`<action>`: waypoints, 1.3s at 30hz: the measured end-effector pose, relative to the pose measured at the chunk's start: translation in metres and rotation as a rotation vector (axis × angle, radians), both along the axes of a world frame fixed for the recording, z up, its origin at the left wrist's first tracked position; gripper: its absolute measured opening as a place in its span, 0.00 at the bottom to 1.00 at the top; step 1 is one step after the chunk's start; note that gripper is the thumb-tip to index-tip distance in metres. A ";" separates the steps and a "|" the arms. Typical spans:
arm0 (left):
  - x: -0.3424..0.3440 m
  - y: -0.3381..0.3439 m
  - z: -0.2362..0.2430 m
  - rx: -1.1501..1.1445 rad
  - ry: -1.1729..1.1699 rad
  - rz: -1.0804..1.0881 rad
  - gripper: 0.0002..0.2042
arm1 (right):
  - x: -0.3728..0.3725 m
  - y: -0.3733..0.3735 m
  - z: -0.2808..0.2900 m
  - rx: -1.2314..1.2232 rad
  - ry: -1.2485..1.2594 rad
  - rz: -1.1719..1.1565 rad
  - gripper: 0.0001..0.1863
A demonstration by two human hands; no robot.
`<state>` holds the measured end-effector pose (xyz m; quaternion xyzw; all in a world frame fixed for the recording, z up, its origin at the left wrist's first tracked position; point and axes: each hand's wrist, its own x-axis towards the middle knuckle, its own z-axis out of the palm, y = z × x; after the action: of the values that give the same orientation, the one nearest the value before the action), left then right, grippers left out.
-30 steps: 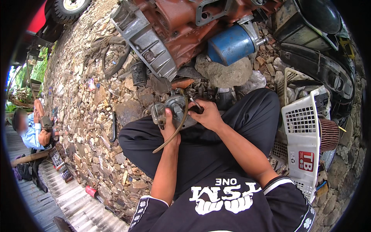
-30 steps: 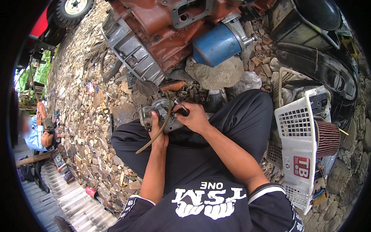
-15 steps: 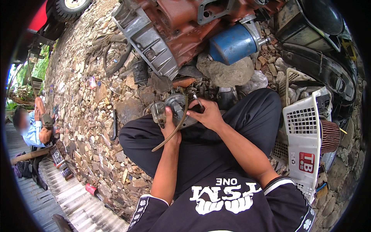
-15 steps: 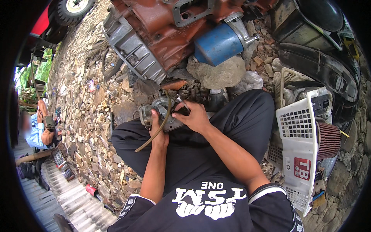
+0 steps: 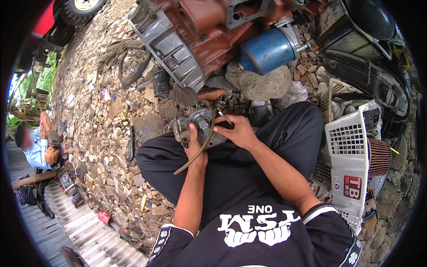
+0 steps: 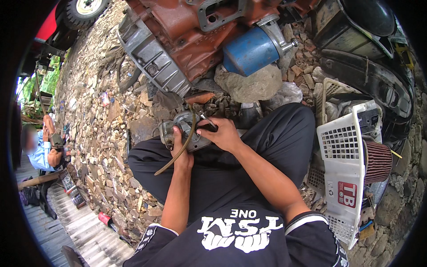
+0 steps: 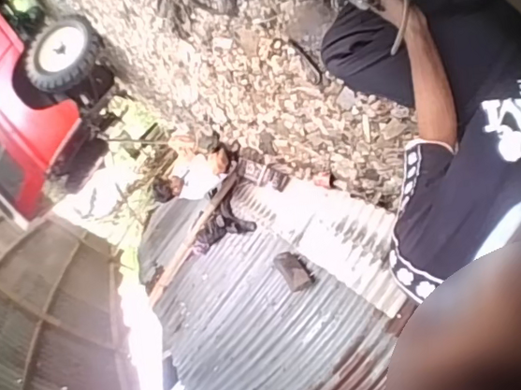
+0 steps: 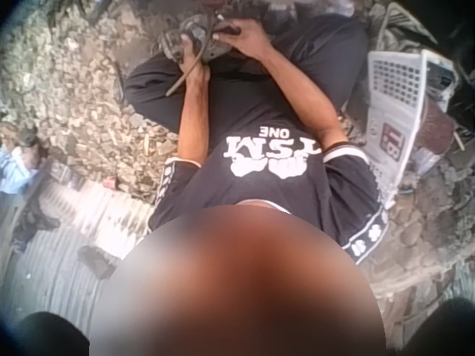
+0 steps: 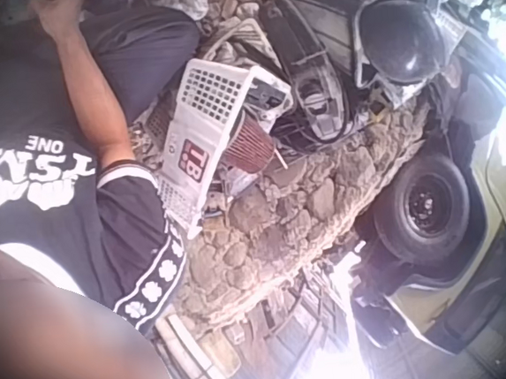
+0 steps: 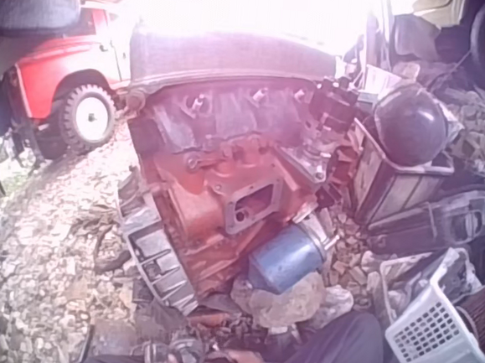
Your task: The person sits on the ground and uses a wrench to tighten bolts on a carburetor. They manipulate the carburetor body and a connected hose while adjusting the fasteners.
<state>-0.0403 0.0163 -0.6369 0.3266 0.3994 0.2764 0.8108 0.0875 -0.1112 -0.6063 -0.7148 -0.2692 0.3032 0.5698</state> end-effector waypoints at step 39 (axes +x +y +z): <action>0.001 -0.003 0.001 0.023 0.036 0.019 0.30 | 0.004 -0.003 0.003 0.036 -0.107 0.039 0.17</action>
<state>-0.0392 0.0132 -0.6355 0.3370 0.4138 0.2827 0.7970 0.0917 -0.1146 -0.6034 -0.7140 -0.3185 0.2708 0.5616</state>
